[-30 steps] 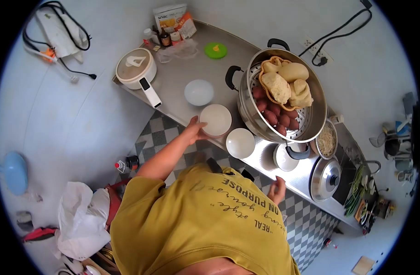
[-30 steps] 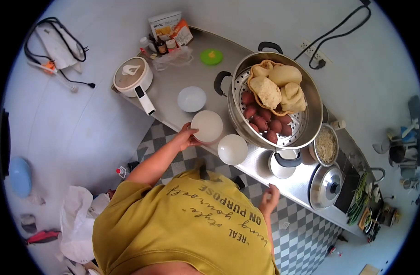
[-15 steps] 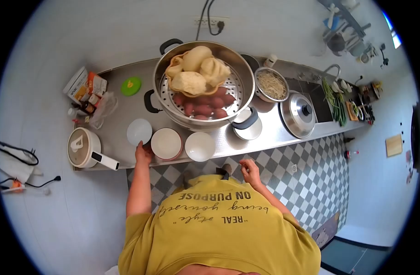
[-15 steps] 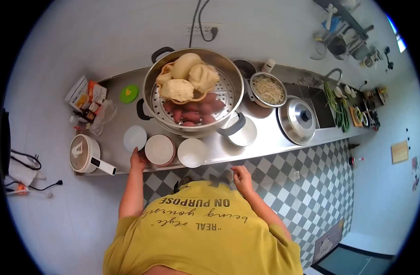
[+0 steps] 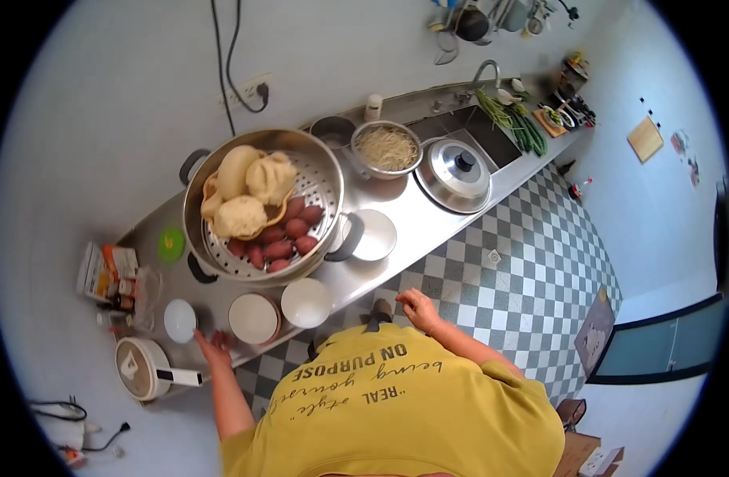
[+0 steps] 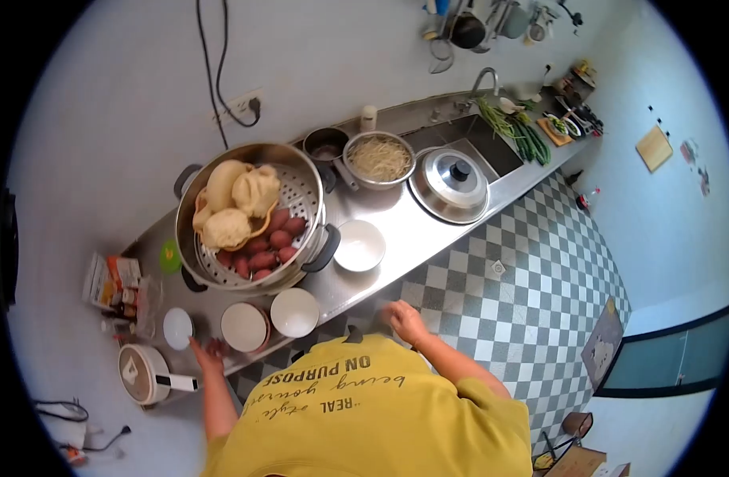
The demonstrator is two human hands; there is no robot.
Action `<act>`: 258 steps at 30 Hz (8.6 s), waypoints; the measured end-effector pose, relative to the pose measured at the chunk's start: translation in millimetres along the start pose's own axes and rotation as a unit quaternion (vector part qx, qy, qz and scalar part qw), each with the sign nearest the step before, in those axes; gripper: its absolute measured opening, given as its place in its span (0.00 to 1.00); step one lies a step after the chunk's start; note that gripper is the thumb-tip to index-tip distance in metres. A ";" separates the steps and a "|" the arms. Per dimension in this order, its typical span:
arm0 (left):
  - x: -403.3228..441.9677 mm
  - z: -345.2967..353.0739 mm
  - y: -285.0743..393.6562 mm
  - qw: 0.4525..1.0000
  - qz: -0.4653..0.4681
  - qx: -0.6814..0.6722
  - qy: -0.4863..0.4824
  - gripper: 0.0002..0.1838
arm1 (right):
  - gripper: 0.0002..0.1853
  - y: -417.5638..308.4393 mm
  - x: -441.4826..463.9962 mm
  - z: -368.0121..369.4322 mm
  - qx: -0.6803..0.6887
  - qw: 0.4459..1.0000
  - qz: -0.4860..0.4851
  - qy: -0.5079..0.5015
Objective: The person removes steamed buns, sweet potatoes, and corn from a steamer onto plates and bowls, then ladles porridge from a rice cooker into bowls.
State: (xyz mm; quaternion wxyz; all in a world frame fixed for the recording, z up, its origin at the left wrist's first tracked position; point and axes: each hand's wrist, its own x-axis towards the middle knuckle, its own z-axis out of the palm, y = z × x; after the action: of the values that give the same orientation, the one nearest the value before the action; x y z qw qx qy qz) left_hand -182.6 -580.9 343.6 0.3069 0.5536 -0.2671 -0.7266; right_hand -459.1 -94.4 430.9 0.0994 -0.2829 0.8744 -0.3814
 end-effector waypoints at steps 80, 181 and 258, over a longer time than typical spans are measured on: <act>-291.0 -344.8 -480.1 0.878 0.025 0.437 0.194 0.16 | 0.17 -51.3 -160.4 225.6 -0.058 0.711 0.503 -0.489; -369.1 33.0 -42.6 0.947 0.014 -0.106 -0.302 0.35 | 0.13 -187.6 16.8 -8.3 0.284 0.900 -0.096 -0.318; -222.3 33.7 88.8 0.921 0.160 -0.309 -0.174 0.28 | 0.16 -286.6 277.5 37.2 0.296 0.909 0.256 -0.145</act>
State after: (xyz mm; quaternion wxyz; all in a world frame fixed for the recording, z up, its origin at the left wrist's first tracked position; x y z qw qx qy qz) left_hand -157.7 -473.8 558.9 0.5232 0.2458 -0.1638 -0.7994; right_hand -552.1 -432.8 624.2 0.3989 -0.0590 0.7397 -0.5387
